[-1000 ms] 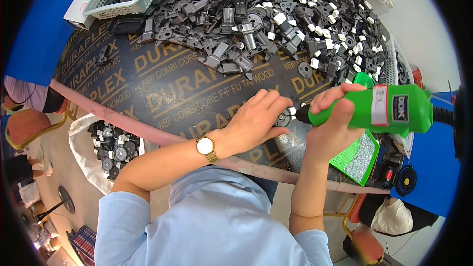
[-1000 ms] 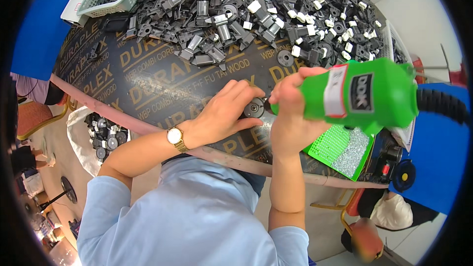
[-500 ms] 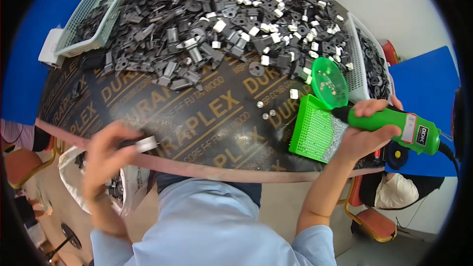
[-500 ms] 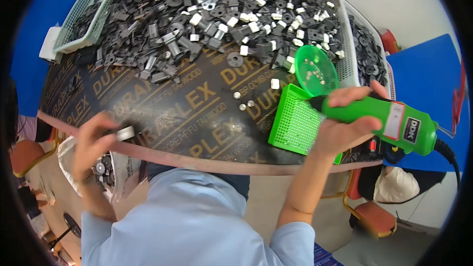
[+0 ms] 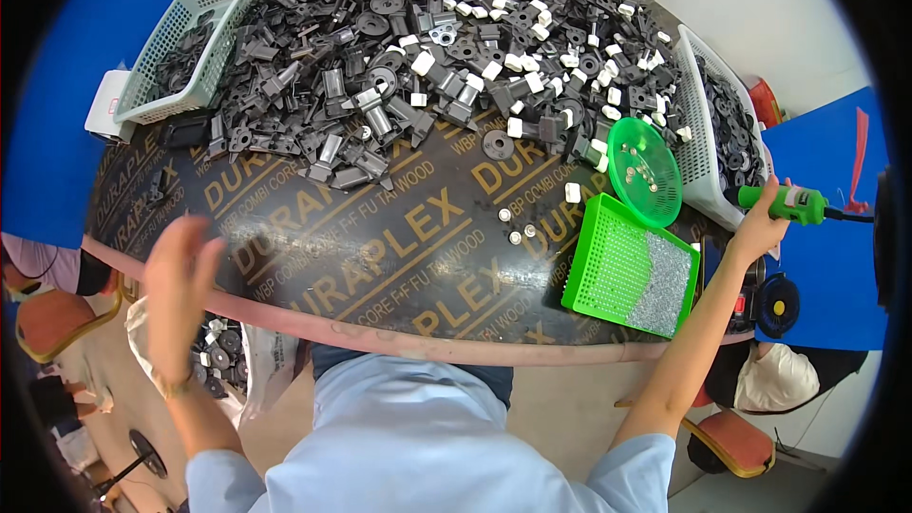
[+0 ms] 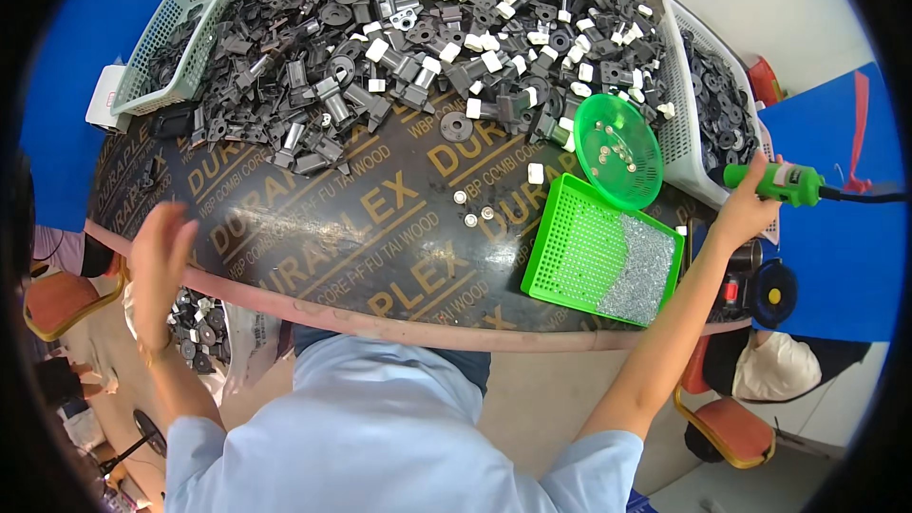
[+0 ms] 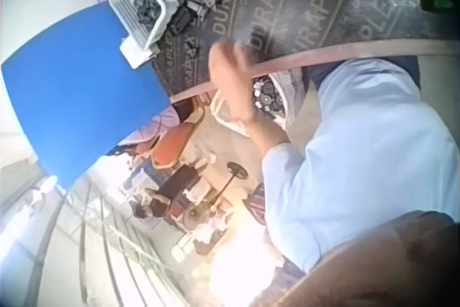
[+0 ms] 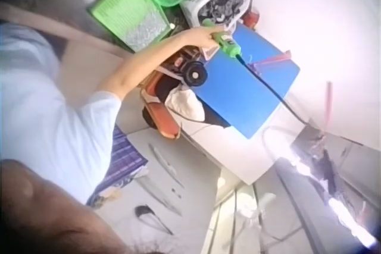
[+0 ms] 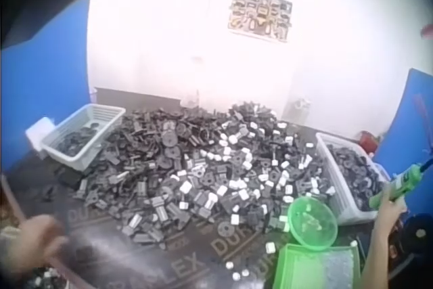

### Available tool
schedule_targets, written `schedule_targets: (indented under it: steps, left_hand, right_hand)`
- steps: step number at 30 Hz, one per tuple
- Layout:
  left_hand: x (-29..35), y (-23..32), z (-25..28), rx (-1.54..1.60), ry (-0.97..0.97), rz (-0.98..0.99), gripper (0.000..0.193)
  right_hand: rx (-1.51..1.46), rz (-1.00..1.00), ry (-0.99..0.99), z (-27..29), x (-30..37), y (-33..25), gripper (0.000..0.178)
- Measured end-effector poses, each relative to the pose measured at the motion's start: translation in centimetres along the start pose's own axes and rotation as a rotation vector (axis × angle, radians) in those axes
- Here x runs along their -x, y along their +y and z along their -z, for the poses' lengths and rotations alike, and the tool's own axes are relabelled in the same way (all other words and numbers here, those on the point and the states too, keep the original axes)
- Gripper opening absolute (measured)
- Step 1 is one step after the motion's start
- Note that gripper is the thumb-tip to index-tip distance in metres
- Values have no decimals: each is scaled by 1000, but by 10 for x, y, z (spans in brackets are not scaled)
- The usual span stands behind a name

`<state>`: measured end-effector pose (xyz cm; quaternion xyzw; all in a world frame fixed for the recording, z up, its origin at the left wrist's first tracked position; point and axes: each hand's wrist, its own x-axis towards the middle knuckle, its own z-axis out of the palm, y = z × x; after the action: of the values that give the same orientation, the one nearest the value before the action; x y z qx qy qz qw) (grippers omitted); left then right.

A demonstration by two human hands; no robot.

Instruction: Assembling small plastic and metal components using an electric screwdriver at a workbench.

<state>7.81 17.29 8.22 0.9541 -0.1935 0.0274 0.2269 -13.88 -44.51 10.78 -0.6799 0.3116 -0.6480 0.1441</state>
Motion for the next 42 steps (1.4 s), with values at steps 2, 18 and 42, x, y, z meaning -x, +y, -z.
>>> schedule_targets:
  steps: [2, 18, 42]
  left_hand:
    - [-42, 58, -37, 190, -118, -420, 32]
    - [-173, 226, -190, -67, 26, -1258, 20]
    - [-131, 198, -149, 648, -283, -730, 21]
  right_hand:
    - [147, -117, -142, 17, 7, 0, 51]
    - [105, 594, -1302, -73, 192, -150, 39]
    - [10, 442, -1338, -39, 205, -147, 14]
